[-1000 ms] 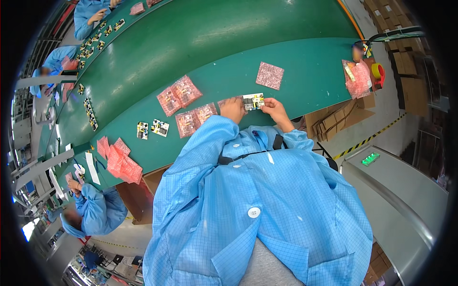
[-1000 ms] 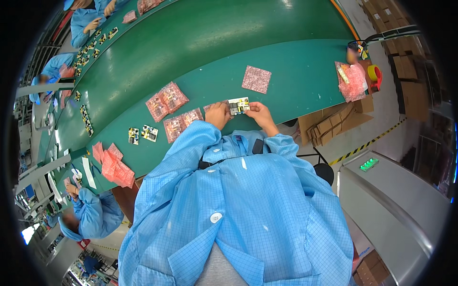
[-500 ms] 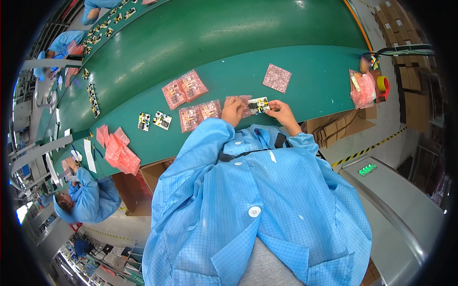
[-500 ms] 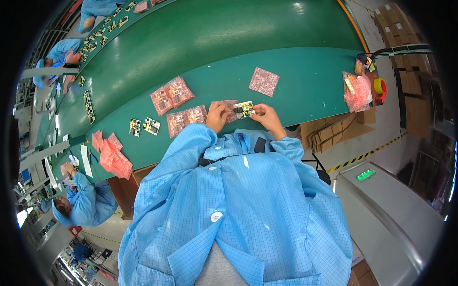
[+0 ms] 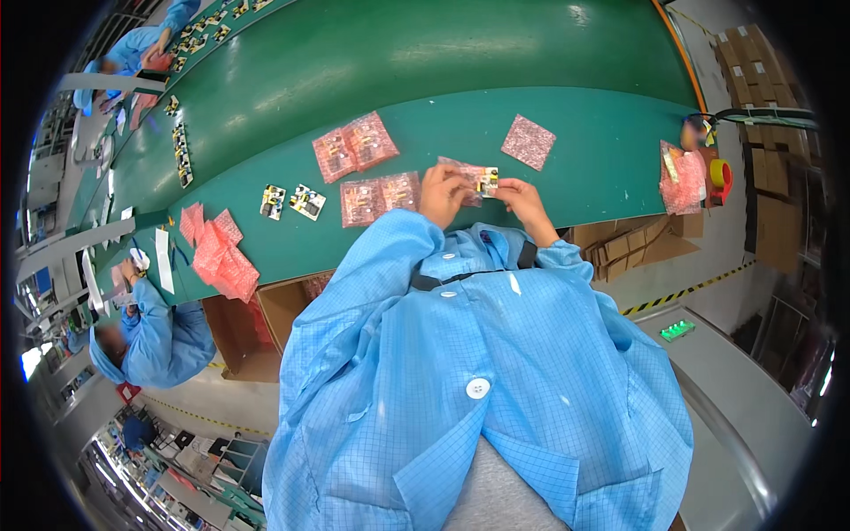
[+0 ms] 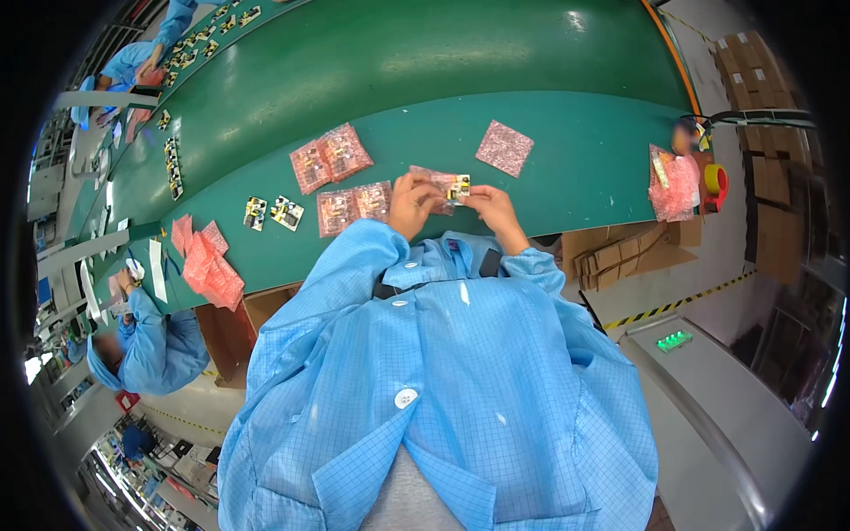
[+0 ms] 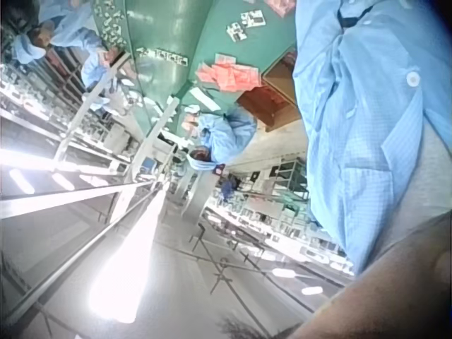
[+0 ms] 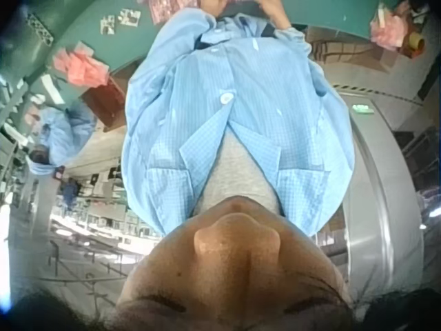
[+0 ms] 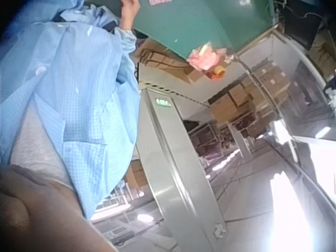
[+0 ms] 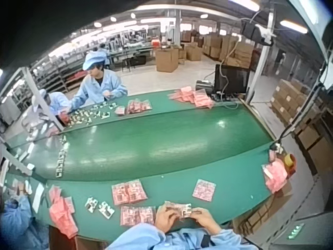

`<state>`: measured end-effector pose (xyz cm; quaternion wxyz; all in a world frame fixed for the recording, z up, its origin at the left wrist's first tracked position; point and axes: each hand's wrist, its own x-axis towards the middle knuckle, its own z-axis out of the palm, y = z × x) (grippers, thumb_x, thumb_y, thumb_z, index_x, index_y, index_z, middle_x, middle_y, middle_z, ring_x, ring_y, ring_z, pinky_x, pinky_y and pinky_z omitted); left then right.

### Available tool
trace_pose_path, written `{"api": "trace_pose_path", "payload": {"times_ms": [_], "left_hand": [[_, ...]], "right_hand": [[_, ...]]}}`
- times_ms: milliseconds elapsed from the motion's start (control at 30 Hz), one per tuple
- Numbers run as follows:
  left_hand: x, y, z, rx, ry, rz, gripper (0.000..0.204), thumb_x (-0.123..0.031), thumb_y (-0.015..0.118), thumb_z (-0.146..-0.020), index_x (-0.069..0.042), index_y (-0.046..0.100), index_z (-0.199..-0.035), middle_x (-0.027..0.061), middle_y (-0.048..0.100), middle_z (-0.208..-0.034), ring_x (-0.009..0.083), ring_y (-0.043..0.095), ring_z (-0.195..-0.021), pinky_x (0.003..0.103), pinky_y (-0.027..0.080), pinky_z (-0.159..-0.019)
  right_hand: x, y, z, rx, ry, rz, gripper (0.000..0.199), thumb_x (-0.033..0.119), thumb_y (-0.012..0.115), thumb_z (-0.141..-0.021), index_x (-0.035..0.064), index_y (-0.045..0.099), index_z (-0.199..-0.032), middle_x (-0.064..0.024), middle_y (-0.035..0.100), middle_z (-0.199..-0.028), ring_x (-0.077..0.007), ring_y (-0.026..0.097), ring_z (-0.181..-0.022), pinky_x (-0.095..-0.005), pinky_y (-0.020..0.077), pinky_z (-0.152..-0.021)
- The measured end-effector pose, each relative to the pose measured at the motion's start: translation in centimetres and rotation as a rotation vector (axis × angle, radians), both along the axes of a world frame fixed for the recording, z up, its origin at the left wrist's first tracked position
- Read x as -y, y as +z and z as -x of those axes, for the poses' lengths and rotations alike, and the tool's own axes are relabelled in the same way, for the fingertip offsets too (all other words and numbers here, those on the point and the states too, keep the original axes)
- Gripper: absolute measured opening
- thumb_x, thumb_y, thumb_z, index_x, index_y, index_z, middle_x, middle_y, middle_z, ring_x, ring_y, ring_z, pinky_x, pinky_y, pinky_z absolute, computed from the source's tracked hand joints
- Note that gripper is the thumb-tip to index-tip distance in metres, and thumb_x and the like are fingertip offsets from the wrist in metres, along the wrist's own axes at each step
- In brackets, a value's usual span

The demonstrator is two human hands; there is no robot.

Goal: Inspecting small circuit boards, placing them into pink bubble wrap pouches, and then organizing them into cardboard box dividers.

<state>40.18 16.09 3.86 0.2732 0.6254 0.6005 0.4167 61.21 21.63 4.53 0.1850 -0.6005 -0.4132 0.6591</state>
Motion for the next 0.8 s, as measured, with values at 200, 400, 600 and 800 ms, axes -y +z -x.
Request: {"api": "trace_pose_path", "payload": {"times_ms": [200, 400, 600, 800], "left_hand": [[-0.1, 0.5, 0.9, -0.066, 0.173, -0.022, 0.016, -0.017, 0.081, -0.07, -0.017, 0.077, -0.085, 0.0109, 0.059, -0.117, 0.033, 0.048, -0.114, 0.044, 0.037, -0.098], [0.1, 1.3, 0.7, -0.074, 0.182, -0.039, 0.015, -0.018, 0.081, -0.071, -0.018, 0.078, -0.086, 0.0131, 0.056, -0.126, 0.0337, 0.045, -0.12, 0.045, 0.036, -0.103], [0.3, 2.8, 1.4, -0.025, 0.183, -0.029, 0.031, -0.016, 0.077, -0.081, -0.015, 0.071, -0.111, 0.0162, 0.044, -0.141, 0.0364, 0.035, -0.135, 0.045, 0.031, -0.111], [0.0, 4.2, 6.1, 1.157, 0.421, 0.296, 0.051, -0.023, 0.056, -0.097, -0.006, 0.039, -0.142, 0.0154, 0.042, -0.147, 0.0297, 0.044, -0.133, 0.038, 0.047, -0.099]], "right_hand": [[0.0, 2.0, 1.5, -0.02, 0.055, -0.046, 0.027, 0.013, 0.077, -0.08, -0.0008, 0.067, -0.1, -0.0057, 0.07, -0.089, -0.0109, 0.064, -0.077, -0.0232, 0.0475, -0.065], [-0.1, 2.2, 2.3, -0.04, -0.003, -0.051, 0.028, 0.013, 0.077, -0.079, 0.0, 0.067, -0.102, -0.0049, 0.07, -0.088, -0.0089, 0.062, -0.074, -0.0226, 0.0461, -0.063], [0.2, 2.9, 3.7, -0.098, 0.059, -0.075, 0.03, 0.017, 0.075, -0.082, 0.0011, 0.067, -0.106, -0.001, 0.07, -0.09, -0.0043, 0.053, -0.065, -0.0212, 0.0379, -0.055], [0.2, 4.3, 4.4, -0.301, 0.065, -0.072, 0.033, 0.015, 0.073, -0.084, -0.0002, 0.064, -0.112, 0.0006, 0.068, -0.088, -0.0042, 0.05, -0.063, -0.0203, 0.037, -0.055]]}}
